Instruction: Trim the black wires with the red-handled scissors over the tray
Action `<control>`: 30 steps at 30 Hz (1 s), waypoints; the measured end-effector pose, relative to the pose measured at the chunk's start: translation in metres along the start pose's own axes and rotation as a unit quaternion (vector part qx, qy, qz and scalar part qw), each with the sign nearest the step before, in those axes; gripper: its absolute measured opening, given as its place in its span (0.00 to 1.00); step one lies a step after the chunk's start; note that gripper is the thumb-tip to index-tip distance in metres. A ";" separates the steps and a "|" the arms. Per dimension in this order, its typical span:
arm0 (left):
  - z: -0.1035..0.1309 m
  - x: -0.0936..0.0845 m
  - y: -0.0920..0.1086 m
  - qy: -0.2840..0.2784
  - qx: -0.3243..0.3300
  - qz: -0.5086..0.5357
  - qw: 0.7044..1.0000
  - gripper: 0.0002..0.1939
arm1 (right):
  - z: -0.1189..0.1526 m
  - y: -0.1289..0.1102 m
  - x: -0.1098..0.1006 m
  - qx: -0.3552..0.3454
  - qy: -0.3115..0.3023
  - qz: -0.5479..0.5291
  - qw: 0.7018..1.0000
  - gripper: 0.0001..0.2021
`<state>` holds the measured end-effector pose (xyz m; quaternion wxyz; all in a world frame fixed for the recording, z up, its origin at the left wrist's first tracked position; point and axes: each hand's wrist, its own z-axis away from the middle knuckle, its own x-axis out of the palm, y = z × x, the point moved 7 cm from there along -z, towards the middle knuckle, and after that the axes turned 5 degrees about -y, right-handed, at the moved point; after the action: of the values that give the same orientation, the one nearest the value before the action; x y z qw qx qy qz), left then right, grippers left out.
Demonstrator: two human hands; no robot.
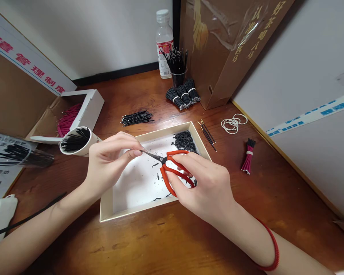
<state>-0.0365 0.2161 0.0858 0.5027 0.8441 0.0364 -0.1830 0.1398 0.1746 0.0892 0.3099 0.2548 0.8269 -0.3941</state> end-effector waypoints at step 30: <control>0.001 0.002 -0.001 -0.012 0.004 0.005 1.000 0.04 | -0.002 -0.003 0.000 -0.012 0.002 -0.002 1.000 0.07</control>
<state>-0.0349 0.2154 0.0832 0.5003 0.8441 0.0254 -0.1912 0.1370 0.1741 0.0913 0.3105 0.2500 0.8326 -0.3845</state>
